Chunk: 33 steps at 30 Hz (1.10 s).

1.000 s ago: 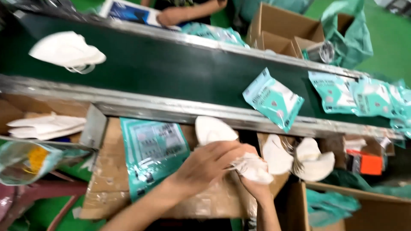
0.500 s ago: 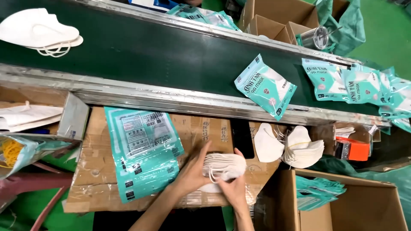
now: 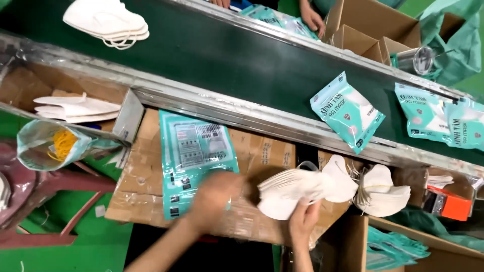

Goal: Packaging face masks into individual plastic bags at a conveyor belt.

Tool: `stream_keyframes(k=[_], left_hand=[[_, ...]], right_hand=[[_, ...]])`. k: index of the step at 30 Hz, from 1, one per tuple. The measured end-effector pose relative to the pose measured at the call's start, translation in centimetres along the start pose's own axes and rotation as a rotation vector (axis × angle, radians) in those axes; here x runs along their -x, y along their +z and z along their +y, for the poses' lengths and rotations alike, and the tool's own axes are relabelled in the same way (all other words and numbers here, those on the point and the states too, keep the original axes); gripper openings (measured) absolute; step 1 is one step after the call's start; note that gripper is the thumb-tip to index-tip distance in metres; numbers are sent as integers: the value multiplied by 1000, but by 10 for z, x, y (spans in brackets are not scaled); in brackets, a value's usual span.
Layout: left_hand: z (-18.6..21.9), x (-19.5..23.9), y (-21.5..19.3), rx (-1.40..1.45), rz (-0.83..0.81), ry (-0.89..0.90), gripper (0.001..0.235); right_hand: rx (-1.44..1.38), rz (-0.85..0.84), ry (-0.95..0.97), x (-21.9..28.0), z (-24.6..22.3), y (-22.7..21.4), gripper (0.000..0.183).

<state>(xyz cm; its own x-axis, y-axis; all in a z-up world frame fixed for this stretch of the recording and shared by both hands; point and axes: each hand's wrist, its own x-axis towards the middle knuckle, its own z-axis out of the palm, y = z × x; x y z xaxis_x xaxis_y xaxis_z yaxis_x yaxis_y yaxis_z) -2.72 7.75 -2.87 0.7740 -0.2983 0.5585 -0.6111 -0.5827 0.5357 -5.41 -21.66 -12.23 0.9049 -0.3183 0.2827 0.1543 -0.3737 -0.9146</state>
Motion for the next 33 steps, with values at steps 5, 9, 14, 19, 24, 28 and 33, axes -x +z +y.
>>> stream_keyframes(k=[5,9,14,19,24,28,33], left_hand=[[-64,0,-28,-375,-133,-30,28],[-85,1,-12,-494,-232,103,21],[-64,-17,-25,-321,-72,95,19],[-51,-11,-30,-259,36,140,20],[-10,-27,-42,-184,198,110,18],[37,-33,-64,-40,54,203,12],[14,-14,-22,615,373,-584,33]], right_hand=[[-168,55,231,-39,-84,51,30],[-182,-330,495,-39,-114,99,36],[-371,-368,387,-43,-104,121,37],[-484,-427,764,-33,-90,101,35],[364,-340,28,-25,-136,105,25],[35,-80,-149,-31,-123,95,21],[-416,16,473,-28,-152,87,22]])
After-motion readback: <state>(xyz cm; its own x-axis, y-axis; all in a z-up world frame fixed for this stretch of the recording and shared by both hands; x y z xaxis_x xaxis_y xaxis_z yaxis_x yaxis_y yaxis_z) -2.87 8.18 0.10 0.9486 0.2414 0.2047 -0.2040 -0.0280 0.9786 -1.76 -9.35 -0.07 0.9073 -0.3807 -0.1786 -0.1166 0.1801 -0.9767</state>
